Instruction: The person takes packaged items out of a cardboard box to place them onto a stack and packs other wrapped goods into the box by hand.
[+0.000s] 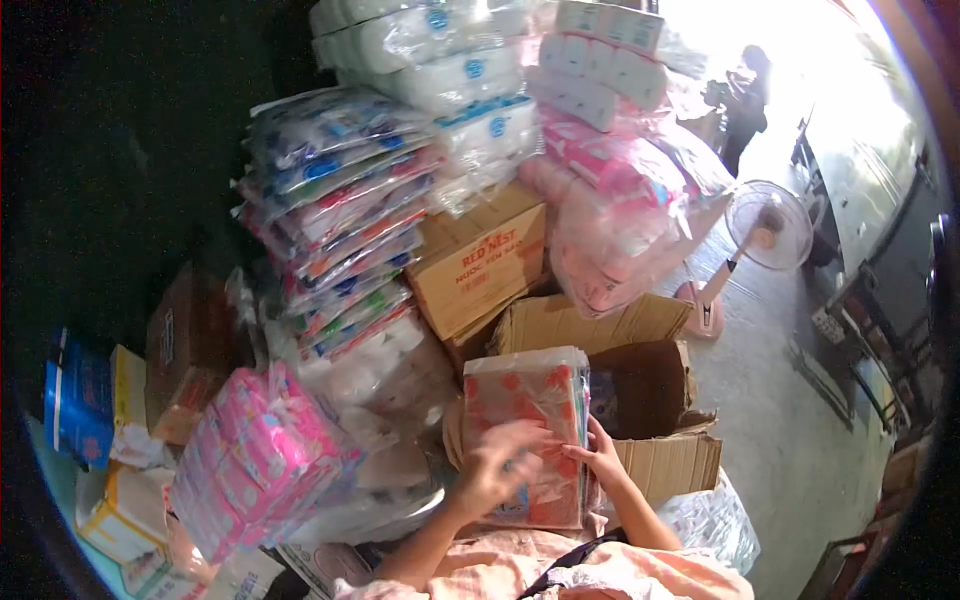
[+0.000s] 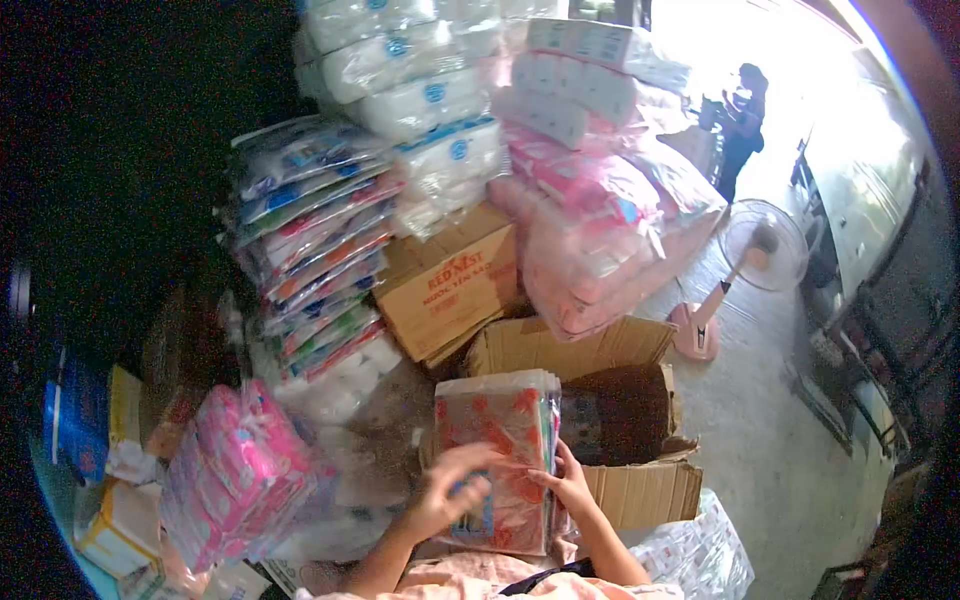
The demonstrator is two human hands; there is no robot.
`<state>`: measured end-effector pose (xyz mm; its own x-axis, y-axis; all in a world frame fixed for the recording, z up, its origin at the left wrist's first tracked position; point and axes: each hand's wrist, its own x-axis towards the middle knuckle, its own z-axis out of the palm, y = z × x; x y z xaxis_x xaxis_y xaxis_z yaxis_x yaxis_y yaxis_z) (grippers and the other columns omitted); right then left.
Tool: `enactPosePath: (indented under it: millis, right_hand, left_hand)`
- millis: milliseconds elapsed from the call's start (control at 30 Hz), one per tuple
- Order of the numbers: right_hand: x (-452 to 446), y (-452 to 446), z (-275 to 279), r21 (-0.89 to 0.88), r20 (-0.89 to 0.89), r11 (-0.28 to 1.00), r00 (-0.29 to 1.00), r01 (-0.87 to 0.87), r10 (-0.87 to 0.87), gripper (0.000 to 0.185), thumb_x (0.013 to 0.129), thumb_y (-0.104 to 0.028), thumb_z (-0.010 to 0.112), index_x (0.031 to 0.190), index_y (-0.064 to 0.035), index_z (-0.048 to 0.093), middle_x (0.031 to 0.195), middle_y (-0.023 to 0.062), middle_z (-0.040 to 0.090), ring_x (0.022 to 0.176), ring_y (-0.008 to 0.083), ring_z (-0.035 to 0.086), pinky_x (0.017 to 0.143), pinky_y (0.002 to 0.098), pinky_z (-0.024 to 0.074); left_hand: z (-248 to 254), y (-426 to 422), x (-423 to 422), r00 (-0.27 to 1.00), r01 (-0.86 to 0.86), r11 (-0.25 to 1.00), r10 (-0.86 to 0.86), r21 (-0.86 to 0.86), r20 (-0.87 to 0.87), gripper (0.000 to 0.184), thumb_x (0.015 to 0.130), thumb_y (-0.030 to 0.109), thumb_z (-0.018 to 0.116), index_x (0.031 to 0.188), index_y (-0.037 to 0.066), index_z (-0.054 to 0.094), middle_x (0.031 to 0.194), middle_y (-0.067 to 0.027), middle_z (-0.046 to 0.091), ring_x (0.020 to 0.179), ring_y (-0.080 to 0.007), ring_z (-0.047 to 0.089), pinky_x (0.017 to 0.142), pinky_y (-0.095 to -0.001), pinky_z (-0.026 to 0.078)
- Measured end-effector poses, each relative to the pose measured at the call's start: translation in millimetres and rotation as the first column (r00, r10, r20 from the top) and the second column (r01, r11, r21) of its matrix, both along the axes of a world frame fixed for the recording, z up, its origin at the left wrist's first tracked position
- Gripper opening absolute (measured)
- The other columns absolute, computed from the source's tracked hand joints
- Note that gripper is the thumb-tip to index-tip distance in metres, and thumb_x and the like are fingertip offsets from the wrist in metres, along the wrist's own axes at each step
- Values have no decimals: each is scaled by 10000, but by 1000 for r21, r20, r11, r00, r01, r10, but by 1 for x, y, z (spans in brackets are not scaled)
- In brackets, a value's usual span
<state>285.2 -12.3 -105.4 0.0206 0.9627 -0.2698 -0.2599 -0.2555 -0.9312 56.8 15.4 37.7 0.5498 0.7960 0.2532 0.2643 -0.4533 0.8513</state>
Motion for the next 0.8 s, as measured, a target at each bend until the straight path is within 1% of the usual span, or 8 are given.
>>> enactPosePath:
  millis: [67, 133, 200, 300, 333, 433, 633, 800]
  right_hand:
    - [-1, 1, 6, 6, -8, 1000, 1000, 10, -10, 831, 713, -99, 771, 1397, -49, 302, 1167, 119, 563, 1051, 179, 543, 913, 303, 426]
    - [-2, 1, 8, 9, -11, 1000, 1000, 9, -9, 833, 714, -104, 772, 1397, -47, 300, 1167, 119, 564, 1047, 178, 543, 911, 303, 427]
    - [-1, 3, 5, 8, 57, 1000, 998, 5, -6, 830, 719, -121, 773, 1397, -46, 301, 1150, 119, 574, 1032, 171, 547, 896, 304, 434]
    - [-3, 4, 5, 19, 64, 1000, 998, 4, -5, 819, 735, -151, 766, 1399, -45, 300, 1123, 118, 590, 1003, 164, 556, 877, 300, 440]
    - [-3, 4, 7, 17, 65, 1000, 998, 9, -10, 819, 735, -151, 766, 1399, -45, 300, 1123, 118, 590, 1003, 164, 556, 877, 300, 440]
    - [-4, 2, 14, -24, 15, 999, 999, 45, -44, 811, 747, -169, 761, 1401, -42, 299, 1093, 117, 604, 975, 160, 565, 865, 292, 442]
    - [-1, 3, -3, -36, -7, 997, 997, 71, -71, 673, 860, -240, 657, 1399, -42, 305, 1066, 88, 606, 947, 126, 552, 840, 272, 441]
    - [-2, 5, 4, 14, 37, 998, 998, 57, -57, 580, 918, -245, 577, 1395, -41, 317, 1025, 62, 604, 918, 88, 536, 828, 249, 439]
  left_hand:
    - [-58, -4, -32, 918, -350, 936, 333, -44, -217, 416, 885, 298, 577, 1170, -5, 553, 1205, -197, 549, 1115, -324, 532, 938, -371, 420]
    - [-85, -7, -54, 907, -347, 920, 282, -179, -311, 521, 870, 347, 603, 1236, -9, 500, 1204, -202, 555, 1150, -323, 515, 946, -386, 410]
    - [-104, -14, -62, 819, -389, 873, 182, -294, -545, 515, 815, 392, 647, 1127, -7, 553, 1007, -221, 631, 944, -381, 601, 816, -423, 476]
    - [-133, -22, -49, 766, -464, 836, 214, -291, -606, 622, 757, 452, 685, 1146, -6, 522, 922, -233, 642, 895, -397, 607, 769, -443, 484]
    - [-140, -23, -44, 768, -459, 838, 208, -294, -606, 622, 757, 452, 685, 1146, -6, 522, 922, -233, 642, 895, -397, 607, 769, -443, 484]
    - [-166, -27, -38, 663, -630, 767, 611, 118, -433, 726, 705, 430, 738, 1194, -25, 454, 909, -252, 629, 861, -413, 606, 730, -449, 485]
    - [-162, -16, -47, 785, -586, 810, 555, -38, -274, 546, 734, 332, 740, 1124, 23, 517, 910, -223, 626, 815, -408, 600, 686, -444, 470]
    - [-138, -9, -41, 750, -658, 748, 642, -87, -157, 351, 810, 241, 675, 1067, 31, 561, 877, -211, 622, 801, -395, 603, 679, -420, 469]
